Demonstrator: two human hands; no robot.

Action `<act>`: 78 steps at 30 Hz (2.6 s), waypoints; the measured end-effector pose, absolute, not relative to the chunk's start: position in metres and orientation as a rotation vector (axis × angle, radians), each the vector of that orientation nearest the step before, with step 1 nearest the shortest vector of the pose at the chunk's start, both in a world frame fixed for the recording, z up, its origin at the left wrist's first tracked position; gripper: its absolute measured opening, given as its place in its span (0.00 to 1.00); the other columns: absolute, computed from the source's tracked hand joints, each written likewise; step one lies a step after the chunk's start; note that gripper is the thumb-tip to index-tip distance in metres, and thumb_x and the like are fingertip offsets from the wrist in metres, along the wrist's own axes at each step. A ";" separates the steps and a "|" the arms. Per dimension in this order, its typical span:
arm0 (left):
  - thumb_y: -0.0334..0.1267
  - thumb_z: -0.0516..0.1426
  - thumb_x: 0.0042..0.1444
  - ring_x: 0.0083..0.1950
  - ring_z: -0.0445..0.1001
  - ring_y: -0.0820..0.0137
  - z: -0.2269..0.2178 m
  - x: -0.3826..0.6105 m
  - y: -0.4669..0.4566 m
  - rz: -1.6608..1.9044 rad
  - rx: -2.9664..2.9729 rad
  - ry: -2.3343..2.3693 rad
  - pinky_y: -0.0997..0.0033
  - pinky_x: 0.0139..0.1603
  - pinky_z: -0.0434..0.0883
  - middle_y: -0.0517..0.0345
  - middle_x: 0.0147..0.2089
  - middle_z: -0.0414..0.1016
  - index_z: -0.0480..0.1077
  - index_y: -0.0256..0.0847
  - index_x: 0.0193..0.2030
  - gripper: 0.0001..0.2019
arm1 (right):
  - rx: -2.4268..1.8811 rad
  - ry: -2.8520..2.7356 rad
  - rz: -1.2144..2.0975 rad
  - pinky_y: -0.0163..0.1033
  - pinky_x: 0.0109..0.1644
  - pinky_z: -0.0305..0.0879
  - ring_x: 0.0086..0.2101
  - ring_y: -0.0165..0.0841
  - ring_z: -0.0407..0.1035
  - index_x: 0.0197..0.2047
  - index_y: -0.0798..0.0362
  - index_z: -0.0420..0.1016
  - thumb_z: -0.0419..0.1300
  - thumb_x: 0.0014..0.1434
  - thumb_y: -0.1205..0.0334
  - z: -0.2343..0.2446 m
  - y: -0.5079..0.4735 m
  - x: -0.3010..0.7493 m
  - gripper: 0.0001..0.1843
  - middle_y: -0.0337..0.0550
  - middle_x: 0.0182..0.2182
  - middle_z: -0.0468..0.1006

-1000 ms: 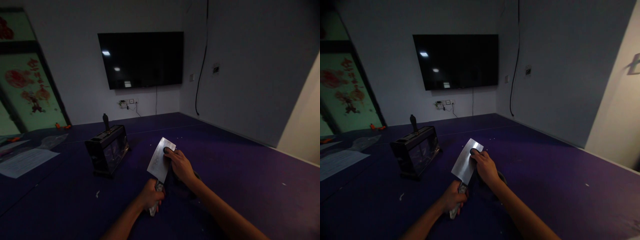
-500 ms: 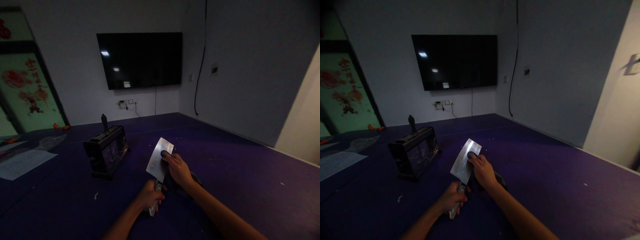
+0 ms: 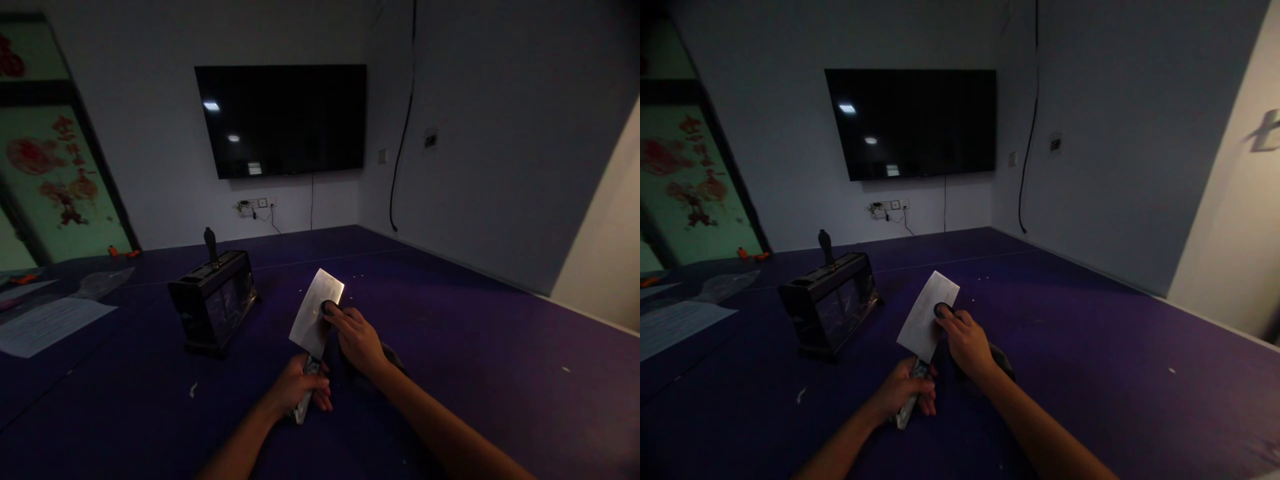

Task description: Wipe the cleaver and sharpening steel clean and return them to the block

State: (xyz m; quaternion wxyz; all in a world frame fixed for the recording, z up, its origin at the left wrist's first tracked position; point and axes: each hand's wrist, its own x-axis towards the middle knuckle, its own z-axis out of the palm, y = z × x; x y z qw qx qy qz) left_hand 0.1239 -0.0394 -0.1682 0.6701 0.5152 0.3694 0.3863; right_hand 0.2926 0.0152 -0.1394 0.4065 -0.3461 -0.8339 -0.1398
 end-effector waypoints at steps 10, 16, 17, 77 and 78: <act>0.44 0.59 0.44 0.11 0.62 0.79 -0.164 0.117 -0.039 0.780 1.203 0.802 0.82 0.10 0.55 0.67 0.20 0.66 0.59 0.36 0.40 0.19 | -0.913 -2.123 -0.315 0.40 0.43 0.66 0.41 0.35 0.63 0.46 0.53 0.69 0.46 0.53 0.76 -0.139 0.017 0.293 0.21 0.40 0.50 0.69; 0.48 0.56 0.47 0.10 0.61 0.78 -0.163 0.118 -0.041 0.748 1.285 0.800 0.82 0.09 0.53 0.71 0.16 0.62 0.57 0.36 0.43 0.21 | -0.964 -2.080 -0.313 0.39 0.44 0.66 0.43 0.35 0.63 0.46 0.53 0.69 0.46 0.53 0.76 -0.138 0.019 0.295 0.20 0.40 0.50 0.69; 0.48 0.56 0.48 0.10 0.61 0.77 -0.163 0.118 -0.041 0.740 1.296 0.805 0.82 0.09 0.53 0.71 0.15 0.61 0.57 0.36 0.44 0.22 | -0.969 -2.078 -0.316 0.39 0.45 0.66 0.43 0.35 0.63 0.46 0.53 0.69 0.46 0.54 0.76 -0.138 0.019 0.295 0.20 0.40 0.50 0.69; 0.42 0.57 0.44 0.11 0.64 0.73 -0.165 0.123 -0.048 0.714 1.324 0.883 0.79 0.11 0.59 0.70 0.14 0.62 0.56 0.37 0.46 0.24 | -0.976 -2.034 -0.229 0.36 0.43 0.64 0.40 0.32 0.67 0.44 0.50 0.70 0.47 0.48 0.78 -0.131 0.015 0.298 0.23 0.41 0.44 0.73; 0.41 0.57 0.44 0.11 0.64 0.73 -0.164 0.123 -0.047 0.718 1.320 0.881 0.79 0.11 0.59 0.70 0.14 0.62 0.56 0.37 0.46 0.23 | -0.954 -2.045 -0.222 0.36 0.43 0.64 0.39 0.32 0.67 0.42 0.49 0.70 0.47 0.48 0.78 -0.131 0.014 0.296 0.22 0.41 0.44 0.73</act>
